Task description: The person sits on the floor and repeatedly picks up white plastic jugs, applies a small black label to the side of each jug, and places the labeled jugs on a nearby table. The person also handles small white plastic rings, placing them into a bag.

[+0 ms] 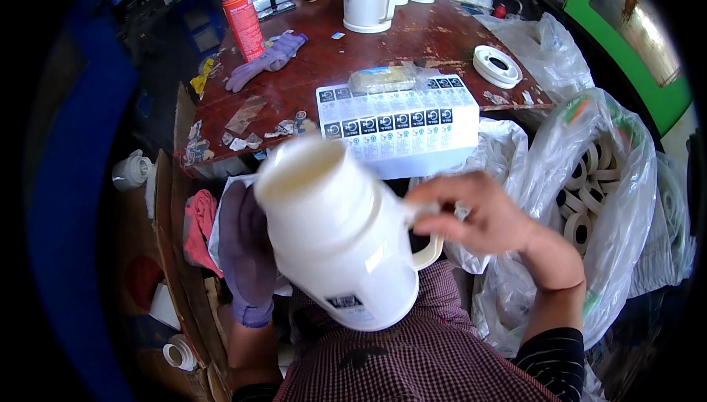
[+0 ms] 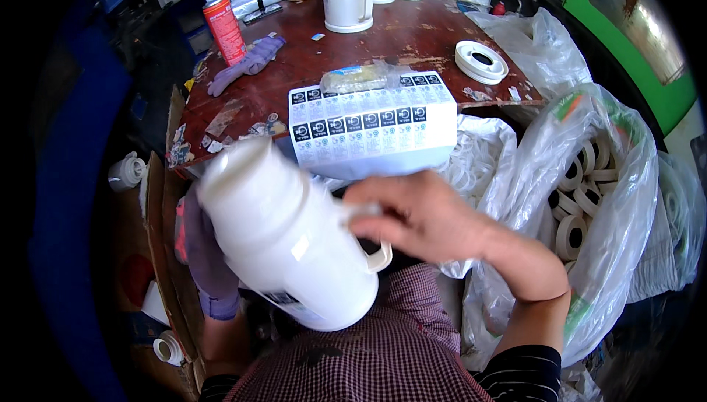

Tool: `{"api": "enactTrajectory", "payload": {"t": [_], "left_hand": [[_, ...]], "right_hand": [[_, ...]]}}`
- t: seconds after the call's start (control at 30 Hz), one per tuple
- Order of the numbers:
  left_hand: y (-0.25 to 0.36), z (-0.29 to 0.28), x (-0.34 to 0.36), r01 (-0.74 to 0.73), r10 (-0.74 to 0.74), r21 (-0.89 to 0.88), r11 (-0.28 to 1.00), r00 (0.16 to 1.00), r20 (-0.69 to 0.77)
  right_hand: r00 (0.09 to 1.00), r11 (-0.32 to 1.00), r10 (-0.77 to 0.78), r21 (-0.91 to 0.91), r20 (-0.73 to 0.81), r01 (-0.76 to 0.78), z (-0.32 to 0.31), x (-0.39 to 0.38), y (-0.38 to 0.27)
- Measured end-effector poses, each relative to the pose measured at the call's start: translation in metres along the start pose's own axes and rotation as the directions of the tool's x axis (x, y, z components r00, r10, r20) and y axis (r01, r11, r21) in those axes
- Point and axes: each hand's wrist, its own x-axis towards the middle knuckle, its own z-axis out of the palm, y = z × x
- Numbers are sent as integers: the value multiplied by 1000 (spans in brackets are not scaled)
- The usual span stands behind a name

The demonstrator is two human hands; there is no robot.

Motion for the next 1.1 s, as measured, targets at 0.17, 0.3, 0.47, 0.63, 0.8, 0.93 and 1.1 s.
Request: {"api": "enactTrajectory", "payload": {"t": [0.17,0.3,0.47,0.63,0.8,0.93,1.1], "left_hand": [[-99,-142,-77,368,-367,96,925,930,-35],[-122,-189,-170,143,-370,858,494,927,58],[-182,-257,-272,616,-753,784,-76,481,-450],[-187,-245,-232,590,-703,807,19,582,-409],[-195,-216,-161,445,-631,878,179,736,-244],[-220,-196,-112,336,-608,916,220,781,-141],[-251,-194,-102,325,-612,940,99,765,-200]], "right_hand": [[891,999,40,12,-452,-38,-53,87,5],[732,872,-212,-463,-647,-157,-95,174,74],[756,615,43,-579,-653,-535,-96,252,154],[762,598,132,-562,-633,-571,-75,297,187],[705,642,188,-458,-684,-615,-90,317,232],[730,749,326,-307,-601,-587,-128,318,278],[761,790,168,-376,-627,-485,-114,310,246]]}}
